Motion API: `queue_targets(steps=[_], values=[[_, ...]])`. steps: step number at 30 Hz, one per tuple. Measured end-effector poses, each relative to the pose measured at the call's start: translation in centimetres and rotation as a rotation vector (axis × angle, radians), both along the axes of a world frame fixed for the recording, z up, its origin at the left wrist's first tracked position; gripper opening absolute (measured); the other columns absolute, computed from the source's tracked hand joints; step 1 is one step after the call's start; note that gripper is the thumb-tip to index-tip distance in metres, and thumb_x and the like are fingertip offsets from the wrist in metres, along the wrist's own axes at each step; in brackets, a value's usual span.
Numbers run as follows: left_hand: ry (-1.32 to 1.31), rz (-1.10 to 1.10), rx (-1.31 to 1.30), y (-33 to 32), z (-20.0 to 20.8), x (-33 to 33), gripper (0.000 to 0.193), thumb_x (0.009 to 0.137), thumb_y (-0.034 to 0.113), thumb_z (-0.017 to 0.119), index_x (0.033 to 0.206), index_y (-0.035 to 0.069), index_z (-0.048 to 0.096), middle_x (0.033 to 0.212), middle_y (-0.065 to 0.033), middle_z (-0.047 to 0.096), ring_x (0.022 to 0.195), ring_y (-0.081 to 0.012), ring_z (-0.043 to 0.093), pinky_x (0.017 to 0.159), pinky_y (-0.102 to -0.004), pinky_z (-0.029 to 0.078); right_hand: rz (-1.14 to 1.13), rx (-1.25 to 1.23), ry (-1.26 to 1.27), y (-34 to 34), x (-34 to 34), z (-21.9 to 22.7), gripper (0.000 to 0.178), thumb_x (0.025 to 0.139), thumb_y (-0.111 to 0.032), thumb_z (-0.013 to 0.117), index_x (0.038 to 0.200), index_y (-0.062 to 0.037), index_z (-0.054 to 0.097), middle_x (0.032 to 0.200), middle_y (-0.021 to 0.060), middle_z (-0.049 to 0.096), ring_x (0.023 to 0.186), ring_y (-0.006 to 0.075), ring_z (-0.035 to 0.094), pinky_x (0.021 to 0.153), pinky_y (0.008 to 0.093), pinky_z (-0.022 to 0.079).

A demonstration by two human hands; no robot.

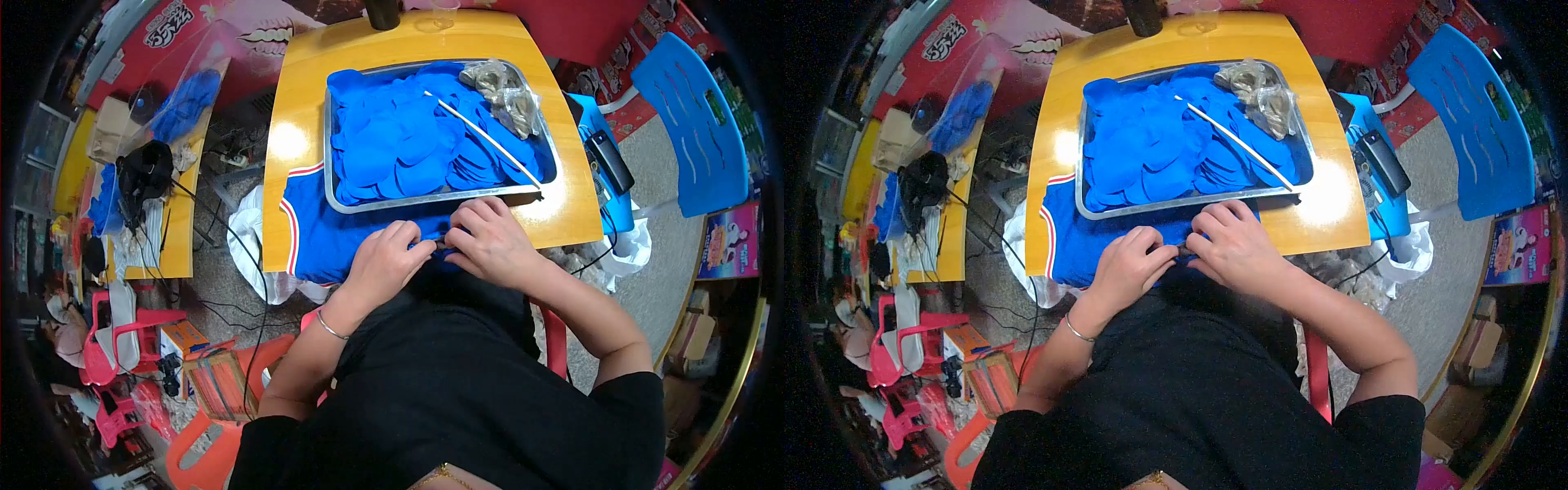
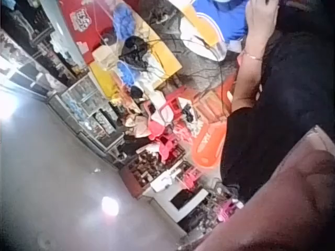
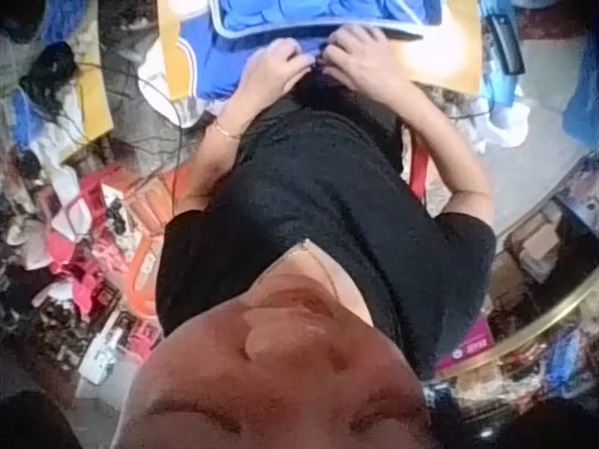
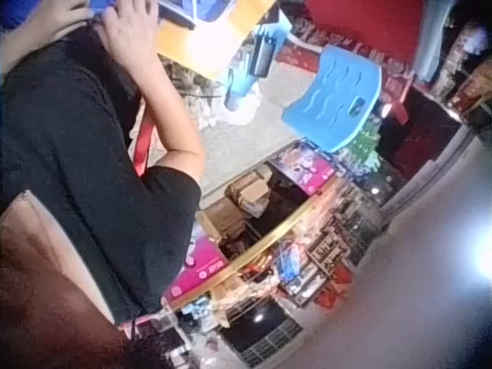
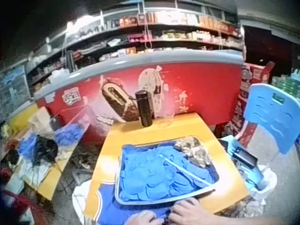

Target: Assembling small leather components by applying padding and using a stick for positioning.

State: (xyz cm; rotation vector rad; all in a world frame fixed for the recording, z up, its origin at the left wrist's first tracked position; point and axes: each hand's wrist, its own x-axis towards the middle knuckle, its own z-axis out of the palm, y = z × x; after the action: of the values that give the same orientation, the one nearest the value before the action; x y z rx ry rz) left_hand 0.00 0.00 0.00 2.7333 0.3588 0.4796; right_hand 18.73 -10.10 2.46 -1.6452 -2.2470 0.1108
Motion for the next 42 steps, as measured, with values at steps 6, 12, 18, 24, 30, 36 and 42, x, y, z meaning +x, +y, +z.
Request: queue_targets(steps=[6, 12, 18, 24, 30, 36, 42], values=[[0.004, -0.019, -0.003, 0.8, 1.0, -0.8, 0.017, 0.072, 0.01, 0.064, 0.087, 0.007, 0.057, 0.083, -0.0073, 0.048, 0.08, -0.0225, 0.054, 0.059, -0.0321, 0.046, 0.059, 0.09, -0.043, 0.0, -0.7, -0.6, 0.023, 0.071, -0.018, 0.068, 0.091, -0.0128, 0.056, 0.09, 0.0042, 0.052, 0.091, 0.0215, 0.051, 0.083, 0.0363, 0.038], [-0.23, -0.128, 0.055, 1.4, 0.0, -0.2, 0.021, 0.068, 0.009, 0.066, 0.086, 0.004, 0.057, 0.09, -0.0089, 0.052, 0.088, -0.0242, 0.055, 0.068, -0.0323, 0.048, 0.002, 0.121, -0.064, 0.8, -0.5, -1.0, 0.014, 0.072, -0.014, 0.062, 0.085, -0.0132, 0.057, 0.085, 0.0022, 0.052, 0.084, 0.0196, 0.051, 0.077, 0.033, 0.038], [-0.2, -0.125, 0.083, 1.3, -0.1, -0.3, 0.021, 0.065, 0.01, 0.068, 0.082, 0.003, 0.056, 0.09, -0.0088, 0.051, 0.092, -0.0244, 0.053, 0.075, -0.0338, 0.046, 0.049, 0.135, -0.076, 1.2, -0.4, -0.5, 0.009, 0.074, -0.013, 0.053, 0.082, -0.0128, 0.054, 0.082, 0.0019, 0.051, 0.082, 0.0178, 0.051, 0.076, 0.0324, 0.038], [-0.122, -0.203, 0.095, 2.1, 0.1, 0.2, 0.026, 0.063, 0.018, 0.07, 0.08, 0.004, 0.055, 0.096, -0.0105, 0.052, 0.097, -0.028, 0.052, 0.081, -0.0379, 0.044, 0.014, 0.139, -0.004, 0.8, -0.5, -1.2, 0.012, 0.073, -0.013, 0.061, 0.083, -0.0126, 0.055, 0.084, 0.0027, 0.052, 0.081, 0.0183, 0.051, 0.075, 0.0325, 0.037], [-0.134, -0.227, 0.107, 2.1, 0.2, 0.0, 0.022, 0.064, 0.019, 0.068, 0.077, 0.007, 0.055, 0.097, -0.0106, 0.053, 0.099, -0.0273, 0.051, 0.08, -0.0371, 0.043, 0.061, 0.061, -0.038, 1.0, -0.9, -0.6, 0.015, 0.07, -0.016, 0.065, 0.082, -0.0134, 0.055, 0.089, 0.003, 0.052, 0.085, 0.0195, 0.05, 0.077, 0.0353, 0.037], [-0.122, -0.19, 0.187, 2.2, -0.1, -0.2, 0.022, 0.064, 0.019, 0.068, 0.077, 0.007, 0.055, 0.099, -0.0108, 0.053, 0.099, -0.028, 0.052, 0.08, -0.0383, 0.044, 0.112, 0.059, -0.109, 1.8, -1.3, -0.4, 0.009, 0.072, -0.018, 0.061, 0.078, -0.0146, 0.055, 0.085, 0.0026, 0.05, 0.085, 0.0191, 0.049, 0.078, 0.0352, 0.037], [-0.153, -0.108, 0.271, 2.0, 0.9, 0.1, 0.012, 0.068, 0.016, 0.061, 0.075, 0.007, 0.057, 0.1, -0.0104, 0.055, 0.102, -0.0257, 0.051, 0.086, -0.0361, 0.042, 0.131, 0.104, -0.216, 2.6, -0.9, 0.6, 0.003, 0.076, -0.019, 0.055, 0.078, -0.0167, 0.056, 0.078, 0.0023, 0.048, 0.081, 0.019, 0.05, 0.079, 0.0364, 0.036]])
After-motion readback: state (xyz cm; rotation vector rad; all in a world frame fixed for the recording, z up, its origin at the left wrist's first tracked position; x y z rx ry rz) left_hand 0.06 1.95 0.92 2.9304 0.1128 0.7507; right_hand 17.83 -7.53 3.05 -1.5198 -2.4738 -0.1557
